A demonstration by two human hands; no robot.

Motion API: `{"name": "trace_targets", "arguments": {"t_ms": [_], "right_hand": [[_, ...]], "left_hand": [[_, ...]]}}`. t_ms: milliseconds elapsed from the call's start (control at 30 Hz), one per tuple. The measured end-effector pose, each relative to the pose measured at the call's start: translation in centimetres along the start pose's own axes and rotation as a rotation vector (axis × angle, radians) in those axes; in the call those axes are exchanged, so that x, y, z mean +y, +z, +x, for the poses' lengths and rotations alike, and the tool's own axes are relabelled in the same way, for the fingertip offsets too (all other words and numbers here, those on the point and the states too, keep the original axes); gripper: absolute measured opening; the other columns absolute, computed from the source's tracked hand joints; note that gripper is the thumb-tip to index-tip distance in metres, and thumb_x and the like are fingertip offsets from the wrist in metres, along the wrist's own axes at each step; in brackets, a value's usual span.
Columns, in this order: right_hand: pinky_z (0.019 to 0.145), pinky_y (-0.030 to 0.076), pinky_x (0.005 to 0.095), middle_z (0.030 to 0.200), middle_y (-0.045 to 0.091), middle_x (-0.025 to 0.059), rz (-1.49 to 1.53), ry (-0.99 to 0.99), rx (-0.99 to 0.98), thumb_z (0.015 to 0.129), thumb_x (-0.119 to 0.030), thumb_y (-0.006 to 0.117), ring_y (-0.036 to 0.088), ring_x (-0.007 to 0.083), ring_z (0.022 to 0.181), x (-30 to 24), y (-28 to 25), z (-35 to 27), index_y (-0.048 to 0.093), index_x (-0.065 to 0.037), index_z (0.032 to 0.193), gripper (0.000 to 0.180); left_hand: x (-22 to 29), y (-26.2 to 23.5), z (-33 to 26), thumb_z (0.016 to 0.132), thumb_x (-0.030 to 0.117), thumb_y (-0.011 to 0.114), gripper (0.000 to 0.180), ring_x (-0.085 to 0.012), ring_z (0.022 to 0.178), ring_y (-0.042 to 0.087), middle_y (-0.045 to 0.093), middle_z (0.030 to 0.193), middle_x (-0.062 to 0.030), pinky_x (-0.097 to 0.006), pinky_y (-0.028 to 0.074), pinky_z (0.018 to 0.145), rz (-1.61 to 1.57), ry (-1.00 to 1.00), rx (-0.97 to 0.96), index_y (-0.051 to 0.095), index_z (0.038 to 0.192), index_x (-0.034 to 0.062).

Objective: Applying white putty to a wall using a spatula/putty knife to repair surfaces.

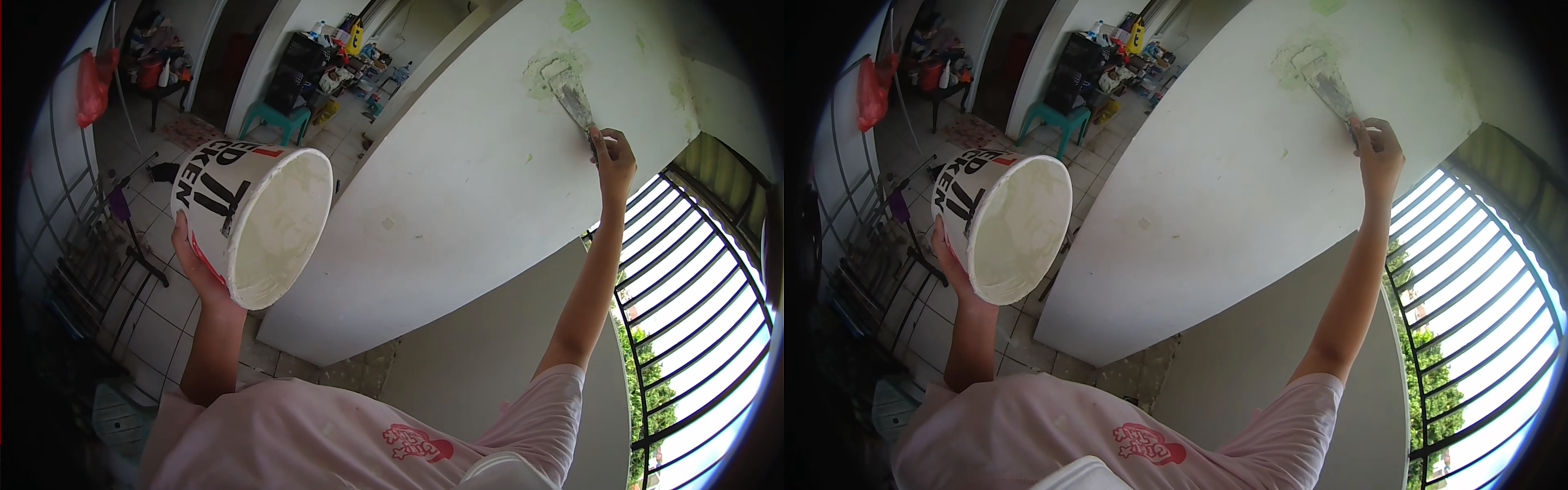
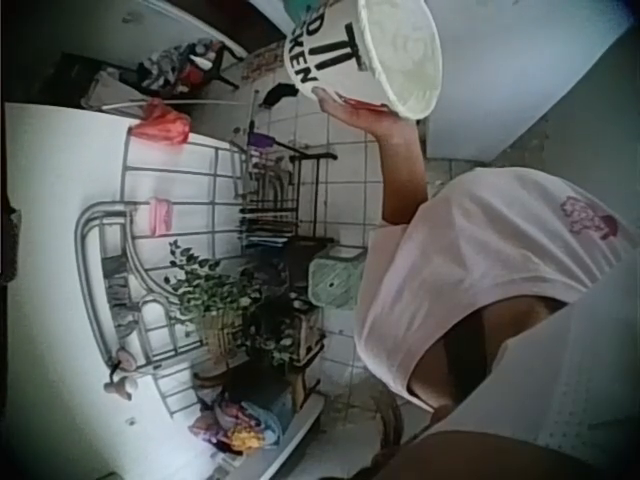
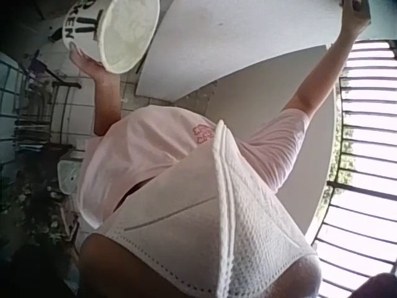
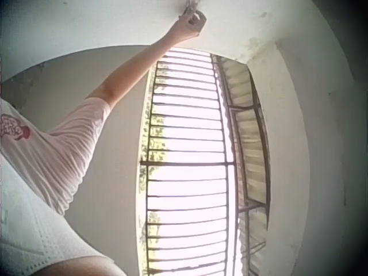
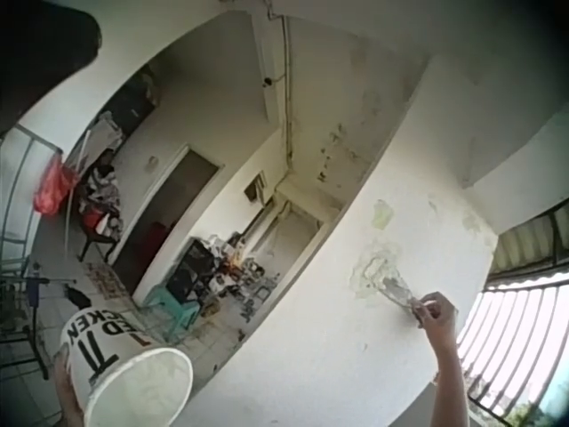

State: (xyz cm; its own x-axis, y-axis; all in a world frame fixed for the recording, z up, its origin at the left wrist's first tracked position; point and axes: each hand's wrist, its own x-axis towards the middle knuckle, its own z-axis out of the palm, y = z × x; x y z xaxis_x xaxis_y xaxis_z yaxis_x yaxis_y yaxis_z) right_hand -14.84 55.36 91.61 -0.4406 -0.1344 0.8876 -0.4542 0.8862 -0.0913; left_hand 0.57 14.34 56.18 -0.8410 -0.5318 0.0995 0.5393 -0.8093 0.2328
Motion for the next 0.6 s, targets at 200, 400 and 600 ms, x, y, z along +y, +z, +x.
{"name": "trace_targets", "arguments": {"t_ms": [200, 400, 600], "right_hand": [[0.055, 0.039, 0.0209, 0.065, 0.063, 0.0006, -0.044, 0.002, 0.070, 0.090, -0.033, 0.078, 0.051, 0.0056, 0.056, -0.3, -2.6, -1.9, 0.067, -0.006, 0.105, 0.033], [0.052, 0.033, 0.0202, 0.067, 0.059, -0.0003, 0.294, 0.209, 0.224, 0.095, -0.028, 0.072, 0.047, 0.0053, 0.055, -1.2, -2.9, -8.7, 0.068, -0.007, 0.107, 0.024], [0.046, 0.024, 0.0201, 0.067, 0.050, -0.0017, 0.692, 0.613, -0.263, 0.106, -0.036, 0.053, 0.038, 0.0034, 0.054, -8.7, 3.7, -26.3, 0.066, -0.003, 0.111, 0.036]], "left_hand": [[0.5, -0.8, 0.2, 0.100, 0.054, 0.043, 0.065, -0.0224, 0.125, 0.056, 0.054, 0.140, -0.0066, -0.040, 0.045, 0.105, 0.000, 0.012, 0.029, 0.044, 0.146, 0.0096], [0.0, -2.8, 1.3, 0.099, 0.057, 0.039, 0.067, -0.0260, 0.128, 0.056, 0.052, 0.146, -0.0096, -0.045, 0.049, 0.103, -0.088, -0.176, -0.179, 0.044, 0.149, 0.0123], [-1.7, -4.9, 2.5, 0.099, 0.059, 0.037, 0.069, -0.0270, 0.123, 0.059, 0.057, 0.140, -0.0101, -0.047, 0.050, 0.101, 0.116, -0.062, -0.169, 0.050, 0.144, 0.0098]]}}
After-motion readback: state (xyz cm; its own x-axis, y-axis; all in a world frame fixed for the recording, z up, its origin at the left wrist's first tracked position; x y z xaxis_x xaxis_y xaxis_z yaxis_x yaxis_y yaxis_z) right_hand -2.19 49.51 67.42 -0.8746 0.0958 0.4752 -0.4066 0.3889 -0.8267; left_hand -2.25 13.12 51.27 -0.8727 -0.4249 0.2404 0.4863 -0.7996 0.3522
